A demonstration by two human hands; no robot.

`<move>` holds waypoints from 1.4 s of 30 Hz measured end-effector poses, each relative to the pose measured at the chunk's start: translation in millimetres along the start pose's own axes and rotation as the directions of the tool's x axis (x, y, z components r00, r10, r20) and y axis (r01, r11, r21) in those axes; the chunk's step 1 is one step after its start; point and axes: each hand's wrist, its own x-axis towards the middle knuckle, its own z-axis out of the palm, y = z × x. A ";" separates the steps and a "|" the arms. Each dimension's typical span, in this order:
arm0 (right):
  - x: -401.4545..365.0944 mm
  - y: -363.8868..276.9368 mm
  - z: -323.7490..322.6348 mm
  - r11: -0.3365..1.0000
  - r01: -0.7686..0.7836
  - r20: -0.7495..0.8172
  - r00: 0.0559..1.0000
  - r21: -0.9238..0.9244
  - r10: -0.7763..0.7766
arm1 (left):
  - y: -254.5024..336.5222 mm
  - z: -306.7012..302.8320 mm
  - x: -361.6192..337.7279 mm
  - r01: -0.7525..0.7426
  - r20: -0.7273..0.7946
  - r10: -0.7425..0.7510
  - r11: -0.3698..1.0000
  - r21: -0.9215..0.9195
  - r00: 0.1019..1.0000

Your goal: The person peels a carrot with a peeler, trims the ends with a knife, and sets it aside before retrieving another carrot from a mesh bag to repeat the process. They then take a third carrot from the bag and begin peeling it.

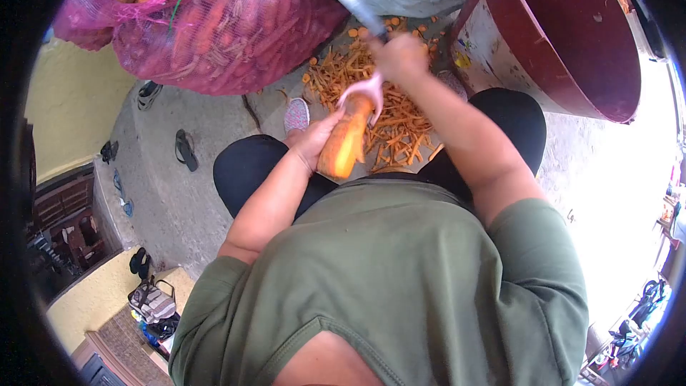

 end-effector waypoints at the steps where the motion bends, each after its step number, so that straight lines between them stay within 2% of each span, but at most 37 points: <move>1: 26.5 19.7 -3.4 0.999 0.007 -0.102 0.995 -0.045 -0.012 | -0.4 1.0 -1.5 0.015 0.032 -0.014 1.000 -0.019 0.999; 2: 44.1 33.4 -10.1 0.993 -0.068 -0.231 0.972 -0.099 0.044 | -1.2 1.3 -2.8 0.030 0.063 -0.028 0.999 -0.040 0.998; 3: 48.8 39.1 -18.2 0.996 -0.086 -0.278 0.957 0.025 0.089 | -1.6 1.8 -4.0 0.048 0.094 -0.042 0.997 -0.060 0.995; 5: 52.0 41.1 -11.7 0.997 -0.029 -0.270 0.963 -0.065 0.010 | 2.6 1.5 -5.7 0.006 0.072 0.003 0.993 -0.118 0.997; 7: 2.6 2.0 -7.0 0.990 0.016 -0.079 0.997 0.143 -0.005 | 8.3 -6.9 -2.2 -0.046 0.020 0.050 0.987 -0.154 0.999; 9: -44.8 -18.8 -1.5 0.978 0.161 0.123 0.976 0.132 -0.177 | 8.5 -8.6 1.6 -0.044 0.009 0.047 0.973 -0.226 0.999; 11: -64.0 -19.8 13.3 0.940 0.282 0.151 0.938 0.192 -0.313 | 1.4 -7.3 12.1 -0.069 -0.056 0.053 0.936 -0.345 0.997; 12: -60.4 -19.5 17.0 0.937 0.321 0.061 0.941 0.139 -0.332 | -0.3 -5.0 11.1 -0.088 -0.045 0.079 0.961 -0.262 0.996; 13: -49.8 -18.6 12.4 0.965 0.191 0.123 0.969 0.182 -0.215 | -1.3 -4.6 9.9 -0.087 -0.034 0.081 0.976 -0.202 0.996; 14: -31.2 -12.5 11.7 0.987 0.144 0.055 0.987 0.070 -0.148 | -1.4 -4.9 8.6 -0.088 -0.024 0.085 0.986 -0.140 0.996; 15: -5.0 0.4 9.5 0.994 0.090 -0.023 0.996 0.054 -0.089 | -1.4 -5.0 6.3 -0.088 -0.013 0.088 0.993 -0.077 0.996; 16: 24.6 16.2 5.6 1.000 0.021 -0.092 0.996 -0.007 -0.022 | 1.9 1.7 -2.7 -0.012 0.000 0.012 0.994 -0.108 1.000; 17: 46.3 32.9 -3.8 0.995 -0.051 -0.192 0.981 -0.082 0.035 | 1.7 2.6 -4.2 -0.018 0.010 0.019 0.995 -0.101 1.000; 18: 49.6 34.5 -15.7 0.997 -0.082 -0.266 0.961 -0.001 0.079 | 1.4 2.9 -5.7 -0.024 0.019 0.025 0.995 -0.094 0.999; 21: 31.4 21.7 -11.5 1.000 0.017 -0.230 0.973 -0.008 -0.019 | 4.5 -3.3 -4.2 -0.016 0.060 0.024 0.991 -0.129 0.998; 22: 18.4 11.8 0.0 0.997 0.035 -0.090 0.996 0.072 -0.029 | 6.2 -5.6 -2.6 -0.010 0.075 0.021 0.988 -0.152 0.997; 23: -10.9 -3.5 5.4 0.989 0.069 -0.014 0.998 0.129 -0.068 | 5.9 -3.9 -0.2 -0.040 0.015 0.043 0.983 -0.181 0.999; 25: -52.8 -19.9 10.0 0.966 0.220 0.171 0.955 0.135 -0.241 | 3.0 1.2 5.0 -0.101 -0.108 0.078 0.967 -0.232 0.991; 26: -53.8 -20.9 8.5 0.964 0.232 0.166 0.953 0.130 -0.252 | 3.0 -0.6 5.2 -0.026 -0.017 0.023 0.973 -0.229 1.000; 27: -54.4 -21.7 6.5 0.961 0.247 0.161 0.951 0.125 -0.265 | 0.5 -2.5 6.5 -0.042 0.009 0.044 0.987 -0.157 0.999; 29: -20.0 -10.4 4.6 0.996 0.059 0.090 0.994 0.063 -0.064 | -4.6 -6.2 7.6 -0.085 0.064 0.086 0.996 -0.012 0.994; 31: 21.2 15.2 -3.8 1.000 0.002 -0.155 0.988 -0.009 -0.003 | 1.5 2.9 -4.3 -0.047 0.020 0.047 0.999 0.000 0.999; 33: 44.1 30.6 -14.9 0.996 -0.084 -0.228 0.970 0.030 0.089 | 2.1 6.6 -8.5 -0.059 -0.025 0.059 0.998 -0.031 0.998; 34: 40.5 28.6 -18.0 0.995 -0.093 -0.203 0.974 0.042 0.100 | 3.3 6.4 -9.3 -0.052 -0.026 0.051 0.998 -0.042 0.998; 36: 12.3 8.7 -11.8 0.998 0.009 -0.059 0.998 0.064 -0.005 | 6.6 5.7 -9.5 -0.040 -0.026 0.039 0.997 -0.068 0.999; 37: -14.6 -7.6 -6.0 0.988 0.014 -0.016 1.000 0.153 -0.012 | 6.6 3.4 -5.5 -0.074 -0.014 0.073 0.992 -0.103 0.997; 38: -29.2 -9.7 3.6 0.981 0.166 0.066 0.983 0.103 -0.173 | 4.6 -1.0 0.7 -0.106 -0.005 0.107 0.985 -0.139 0.994; 39: -48.5 -13.6 10.2 0.968 0.206 0.142 0.964 0.141 -0.226 | 2.4 -2.9 4.4 -0.136 0.003 0.139 0.975 -0.175 0.990; 40: -62.9 -19.2 9.1 0.950 0.290 0.181 0.934 0.114 -0.307 | 3.5 2.5 3.3 -0.122 -0.047 0.114 0.964 -0.235 0.992; 41: -59.0 -14.0 20.7 0.934 0.353 0.135 0.924 0.052 -0.357 | 3.3 4.3 1.8 -0.102 -0.010 0.102 0.973 -0.206 0.995; 42: -52.8 -15.3 15.9 0.961 0.268 0.125 0.954 0.063 -0.274 | 2.5 5.5 0.3 -0.085 0.027 0.091 0.981 -0.176 0.996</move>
